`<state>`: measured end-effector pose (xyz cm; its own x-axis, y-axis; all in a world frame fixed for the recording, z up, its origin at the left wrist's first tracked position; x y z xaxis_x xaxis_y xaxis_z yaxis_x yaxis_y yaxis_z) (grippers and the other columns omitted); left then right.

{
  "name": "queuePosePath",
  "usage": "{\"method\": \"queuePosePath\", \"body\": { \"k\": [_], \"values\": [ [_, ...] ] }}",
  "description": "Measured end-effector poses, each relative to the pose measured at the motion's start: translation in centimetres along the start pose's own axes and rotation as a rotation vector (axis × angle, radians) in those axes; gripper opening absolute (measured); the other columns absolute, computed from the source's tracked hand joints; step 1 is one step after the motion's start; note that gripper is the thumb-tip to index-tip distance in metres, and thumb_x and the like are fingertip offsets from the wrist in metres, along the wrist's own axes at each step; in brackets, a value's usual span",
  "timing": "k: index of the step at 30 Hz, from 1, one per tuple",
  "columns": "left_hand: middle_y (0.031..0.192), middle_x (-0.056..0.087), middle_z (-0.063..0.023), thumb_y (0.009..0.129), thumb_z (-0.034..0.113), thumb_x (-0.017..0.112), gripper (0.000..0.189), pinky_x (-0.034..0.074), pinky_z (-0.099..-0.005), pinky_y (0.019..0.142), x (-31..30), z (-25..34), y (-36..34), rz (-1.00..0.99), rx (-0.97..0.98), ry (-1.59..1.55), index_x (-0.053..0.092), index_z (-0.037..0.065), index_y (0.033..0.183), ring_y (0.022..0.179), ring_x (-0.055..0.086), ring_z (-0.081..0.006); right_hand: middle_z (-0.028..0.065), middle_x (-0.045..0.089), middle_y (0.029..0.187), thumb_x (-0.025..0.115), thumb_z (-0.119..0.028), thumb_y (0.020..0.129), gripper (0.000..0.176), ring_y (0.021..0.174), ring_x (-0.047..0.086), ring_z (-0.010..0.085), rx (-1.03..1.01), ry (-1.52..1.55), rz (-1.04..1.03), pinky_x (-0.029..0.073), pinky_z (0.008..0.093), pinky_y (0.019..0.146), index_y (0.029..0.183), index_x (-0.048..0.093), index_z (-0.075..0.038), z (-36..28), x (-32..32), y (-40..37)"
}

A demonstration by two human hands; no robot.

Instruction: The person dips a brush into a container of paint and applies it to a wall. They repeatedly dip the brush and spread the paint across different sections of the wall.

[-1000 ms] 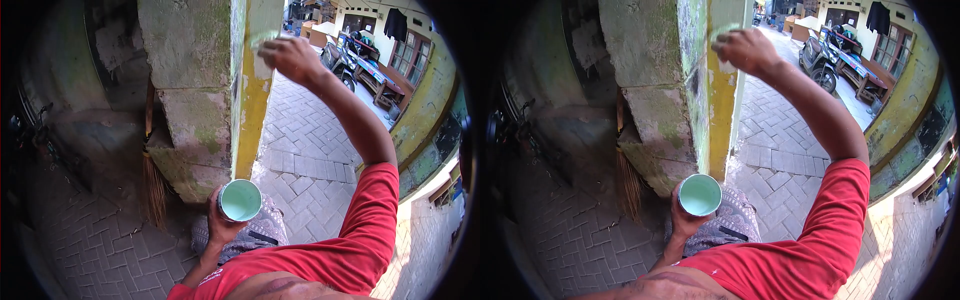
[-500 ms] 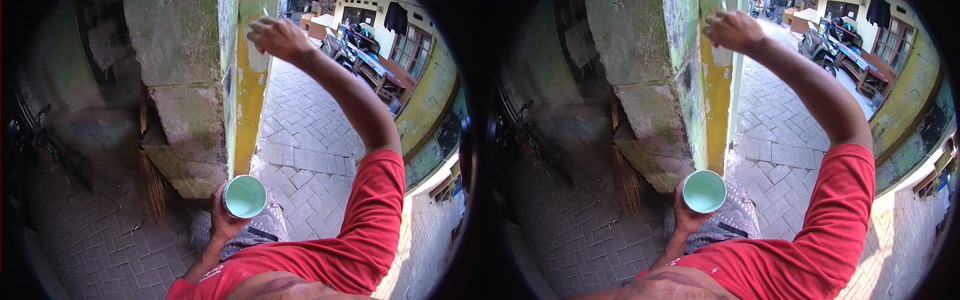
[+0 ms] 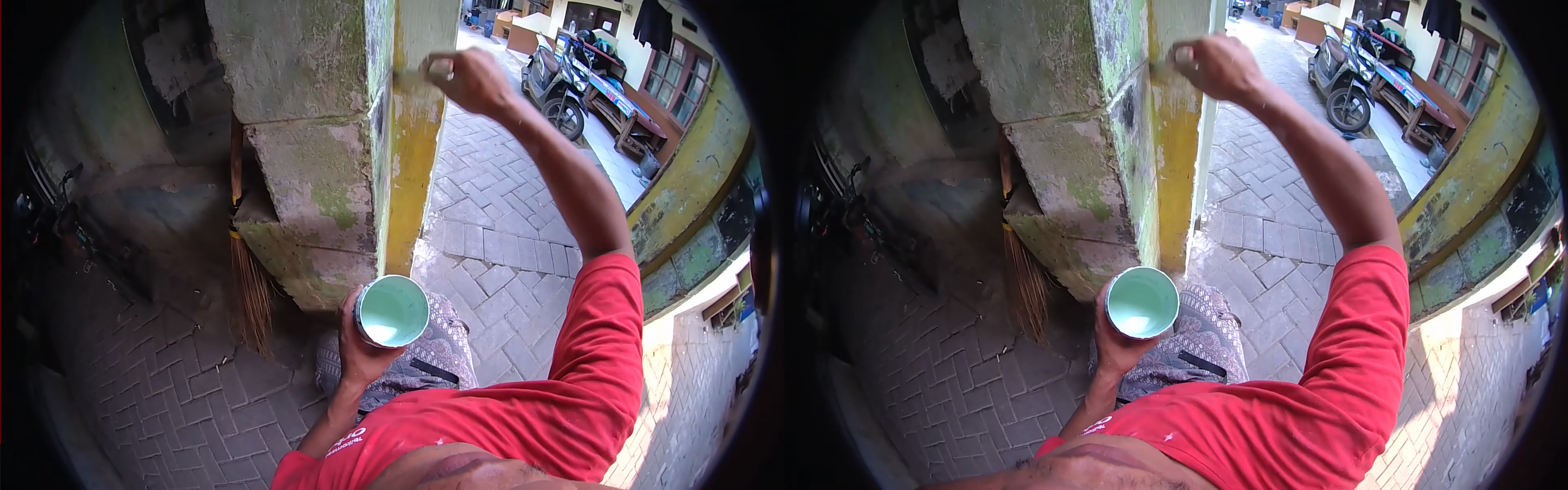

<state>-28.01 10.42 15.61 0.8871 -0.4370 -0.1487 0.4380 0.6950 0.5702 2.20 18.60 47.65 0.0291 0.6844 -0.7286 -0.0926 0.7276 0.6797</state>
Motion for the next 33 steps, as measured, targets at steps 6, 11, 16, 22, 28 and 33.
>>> {"method": "queuePosePath", "body": {
  "k": [6,11,16,22,28,33],
  "values": [
    [0.14,0.054,-0.0191,0.059,0.019,0.098,0.112,0.042,-0.0451,0.111,0.9,-0.5,0.1,-0.022,-0.017,-0.069,0.037,0.003,0.151,0.13,0.055,-0.0356,0.0175,0.073,0.086,0.067,-0.017,0.09,0.012,0.079,0.072,0.0388,-0.204,-0.363,0.557,0.054,0.0492,0.067,0.095,0.074,-0.008,-4.5,-13.0,4.5],
    [0.141,0.053,-0.0196,0.058,0.02,0.099,0.112,0.041,-0.0456,0.112,1.1,-0.8,-0.2,-0.047,-0.021,-0.049,0.037,0.003,0.151,0.131,0.054,-0.0358,0.0094,0.069,0.125,0.073,-0.032,0.094,0.029,0.105,0.073,0.0225,-0.363,-0.78,0.104,0.065,0.0315,0.076,0.119,0.071,-0.019,-4.9,3.6,-2.8],
    [0.143,0.052,-0.0195,0.056,0.018,0.099,0.116,0.041,-0.0463,0.113,0.5,-0.4,-0.3,-0.05,-0.049,-0.066,0.036,0.003,0.152,0.132,0.052,-0.0363,0.0122,0.068,0.126,0.064,-0.033,0.1,0.028,0.105,0.071,0.0243,-0.305,-0.453,-0.337,0.064,0.0385,0.083,0.115,0.069,-0.01,-6.8,13.2,-12.0],
    [0.141,0.057,-0.0165,0.057,0.01,0.096,0.11,0.046,-0.0442,0.11,-0.4,1.0,0.3,-0.016,0.003,0.022,0.039,0.002,0.151,0.129,0.058,-0.03,0.0115,0.078,0.099,0.064,-0.023,0.1,0.018,0.073,0.074,0.0251,0.083,-0.016,-0.244,0.058,0.0402,0.06,0.11,0.077,-0.017,-2.7,7.2,-5.2],
    [0.143,0.052,-0.02,0.057,0.018,0.098,0.115,0.041,-0.047,0.112,0.0,-0.5,-0.4,-0.006,-0.004,-0.039,0.036,0.002,0.152,0.131,0.054,-0.0365,0.0145,0.071,0.087,0.066,-0.014,0.091,0.01,0.072,0.071,0.037,-0.195,-0.3,0.485,0.054,0.0448,0.061,0.096,0.073,-0.009,-3.9,-11.3,3.7],
    [0.141,0.057,-0.0163,0.057,0.01,0.096,0.11,0.045,-0.0441,0.111,0.1,0.3,-0.2,-0.003,0.0,-0.028,0.038,0.003,0.151,0.129,0.058,-0.0306,0.0069,0.077,0.092,0.073,-0.015,0.092,0.015,0.076,0.074,0.0182,-0.346,-0.577,0.377,0.062,0.0309,0.055,0.106,0.075,-0.019,-4.0,-3.1,-1.5]
  ]
}}
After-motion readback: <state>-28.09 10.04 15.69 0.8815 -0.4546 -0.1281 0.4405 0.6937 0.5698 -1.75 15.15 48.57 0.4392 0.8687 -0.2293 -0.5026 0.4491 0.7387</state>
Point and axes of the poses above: each hand's wrist, its own y-axis towards the middle knuckle, its own x-axis out of the palm, z = x × y, the point moved 8 cm from there along y, towards the middle knuckle
